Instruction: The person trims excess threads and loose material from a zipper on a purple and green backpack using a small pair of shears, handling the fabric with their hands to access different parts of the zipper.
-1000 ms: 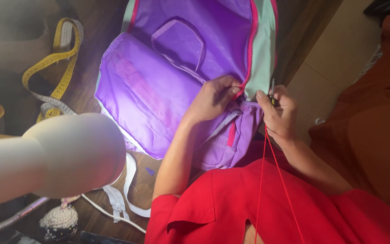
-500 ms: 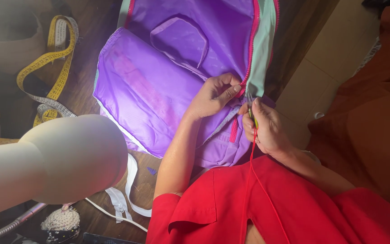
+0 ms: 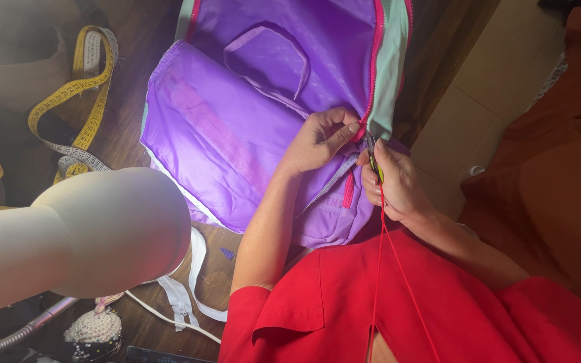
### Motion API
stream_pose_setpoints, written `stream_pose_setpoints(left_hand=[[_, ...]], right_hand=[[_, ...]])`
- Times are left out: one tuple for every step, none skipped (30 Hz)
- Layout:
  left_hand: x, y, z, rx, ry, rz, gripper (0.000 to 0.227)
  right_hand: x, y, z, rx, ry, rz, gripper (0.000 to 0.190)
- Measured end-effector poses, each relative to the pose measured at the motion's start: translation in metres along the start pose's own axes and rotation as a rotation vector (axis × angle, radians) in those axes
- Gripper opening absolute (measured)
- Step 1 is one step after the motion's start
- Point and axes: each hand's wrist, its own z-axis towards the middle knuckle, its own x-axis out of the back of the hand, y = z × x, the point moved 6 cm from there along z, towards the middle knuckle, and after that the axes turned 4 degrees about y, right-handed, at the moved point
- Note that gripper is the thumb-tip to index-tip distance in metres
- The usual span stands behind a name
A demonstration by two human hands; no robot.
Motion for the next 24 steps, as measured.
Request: stream_pose_setpoints(left_hand=[[0.0,0.0,0.0,0.0,0.0,0.002,0.019],[0.0,-0.001,0.0,0.005,0.003,-0.009,0.019],[-0.001,-0.002,0.0,0.011,0.005,-0.022,0.019],[0.0,-0.002,0.0,0.012,0.003,-0.022,0.019],[0.0,-0.003,0.0,0.022,0.003,-0.028,0.019],[0.001,-0.004,-0.001,0.033,0.003,-0.034,0.018],[0.001,-0.004,-0.001,0.032,0.004,-0.034,0.018],[0.001,-0.004,-0.001,0.031,0.005,-0.026,0.018],[0.002,-0.004,-0.001,0.029,0.006,-0.017,0.019],[0.002,-0.006,-0.001,0.028,0.008,-0.016,0.019],[0.002,-0.007,-0.001,0.027,0.01,-0.013,0.019],[0.002,-0.009,-0.001,0.027,0.013,-0.009,0.019],[0.001,-0.006,-0.001,0.026,0.011,-0.009,0.019],[0.001,-0.004,-0.001,0.022,0.009,0.003,0.019],[0.0,-0.001,-0.001,0.019,0.007,0.014,0.019],[0.0,-0.002,-0.001,0.018,0.005,0.015,0.019],[0.0,-0.002,0.0,0.008,0.0,0.04,0.02],[0.0,-0.002,0.0,-0.001,-0.005,0.065,0.021],[-0.001,-0.002,0.0,-0.004,-0.005,0.066,0.021],[-0.002,-0.003,0.001,-0.003,-0.008,0.065,0.021],[-0.003,-0.003,0.001,-0.001,-0.011,0.065,0.021],[-0.002,-0.004,0.001,-0.002,-0.011,0.065,0.021],[-0.002,-0.005,0.001,0.014,-0.005,0.035,0.021],[-0.002,-0.007,0.001,0.03,0.002,0.005,0.021]], right_hand=[[0.001,0.001,0.0,0.0,-0.001,0.001,0.05],[0.001,0.002,0.001,0.0,0.0,0.0,0.049],[0.003,0.002,0.001,-0.001,0.005,-0.001,0.049],[0.001,0.002,0.002,-0.001,0.006,0.0,0.049],[0.0,0.002,0.004,0.004,0.005,0.008,0.049],[-0.001,0.001,0.006,0.01,0.003,0.017,0.049],[-0.001,0.002,0.006,0.01,0.002,0.017,0.049],[0.0,0.003,0.006,0.007,0.011,0.007,0.048],[0.0,0.003,0.007,0.005,0.019,-0.002,0.048],[0.0,0.003,0.008,0.005,0.017,-0.003,0.048],[0.0,0.003,0.008,0.002,0.031,0.0,0.047],[0.001,0.003,0.008,-0.002,0.044,0.002,0.046],[0.002,0.003,0.01,0.0,0.044,0.003,0.046],[0.002,0.004,0.011,-0.01,0.042,0.007,0.046],[0.002,0.005,0.013,-0.021,0.04,0.011,0.045],[0.002,0.004,0.013,-0.019,0.041,0.013,0.045],[0.002,0.003,0.014,-0.029,0.042,0.015,0.045],[0.001,0.003,0.015,-0.039,0.043,0.018,0.044],[0.001,0.002,0.016,-0.037,0.041,0.017,0.044],[0.002,0.002,0.017,-0.05,0.046,0.021,0.044],[0.002,0.002,0.018,-0.064,0.052,0.025,0.044],[0.001,0.001,0.016,-0.063,0.051,0.025,0.044],[0.0,0.0,0.015,-0.067,0.044,0.034,0.043],[-0.001,-0.001,0.014,-0.072,0.036,0.043,0.043]])
